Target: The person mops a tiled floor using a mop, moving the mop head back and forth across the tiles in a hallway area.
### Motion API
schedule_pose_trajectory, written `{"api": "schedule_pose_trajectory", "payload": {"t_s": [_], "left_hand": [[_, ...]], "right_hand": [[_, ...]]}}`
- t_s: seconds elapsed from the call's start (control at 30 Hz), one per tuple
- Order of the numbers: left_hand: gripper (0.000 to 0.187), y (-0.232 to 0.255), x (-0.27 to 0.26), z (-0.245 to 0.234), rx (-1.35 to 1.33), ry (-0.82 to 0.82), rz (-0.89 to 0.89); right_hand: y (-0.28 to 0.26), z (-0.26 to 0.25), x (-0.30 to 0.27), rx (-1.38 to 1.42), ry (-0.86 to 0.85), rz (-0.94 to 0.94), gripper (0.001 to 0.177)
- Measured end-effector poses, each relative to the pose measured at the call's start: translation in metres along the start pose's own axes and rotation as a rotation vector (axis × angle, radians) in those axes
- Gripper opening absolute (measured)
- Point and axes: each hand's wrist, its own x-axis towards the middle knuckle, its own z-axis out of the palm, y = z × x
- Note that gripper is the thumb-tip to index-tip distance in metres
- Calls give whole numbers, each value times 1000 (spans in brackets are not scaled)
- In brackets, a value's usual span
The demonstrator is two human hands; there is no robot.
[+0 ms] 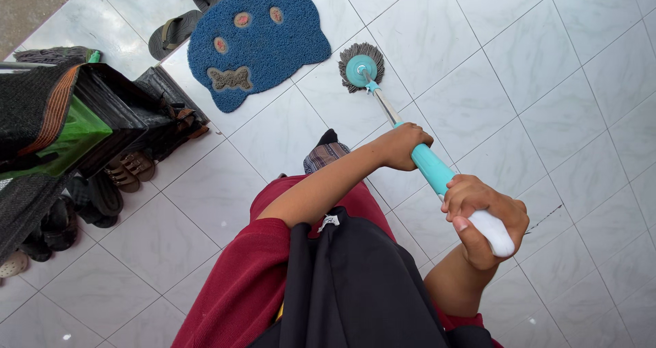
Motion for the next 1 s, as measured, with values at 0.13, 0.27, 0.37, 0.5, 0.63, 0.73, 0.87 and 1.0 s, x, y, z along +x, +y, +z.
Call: {"api": "schedule_pose_trajectory", "payload": {"t_s": [0.13,0.27,0.37,0.5,0.63,0.73,0.87,1.0], "left_hand": [[14,24,-67,15,-22,79,15],[16,47,-150,27,36,192,-105],[16,53,-217,36,85,279,-188],[12,50,-284,44,121,364,-305],[21,43,-330,54,141,460,-326],[29,41,-338,69,159,522,-344],[26,37,-319,98,148,436,-334],[16,54,-282,151,138,277,-248]], "right_hand": [[-13,9,-40,138,-90,-26,5],[-24,36,-79,271,-152,-74,8],[-25,69,-106,385,-215,-74,8],[-26,110,-133,487,-248,-15,8],[-26,145,-152,541,-296,56,8],[-26,147,-164,549,-300,48,8],[-21,110,-189,458,-294,63,7],[-38,54,-244,320,-171,131,5]]}}
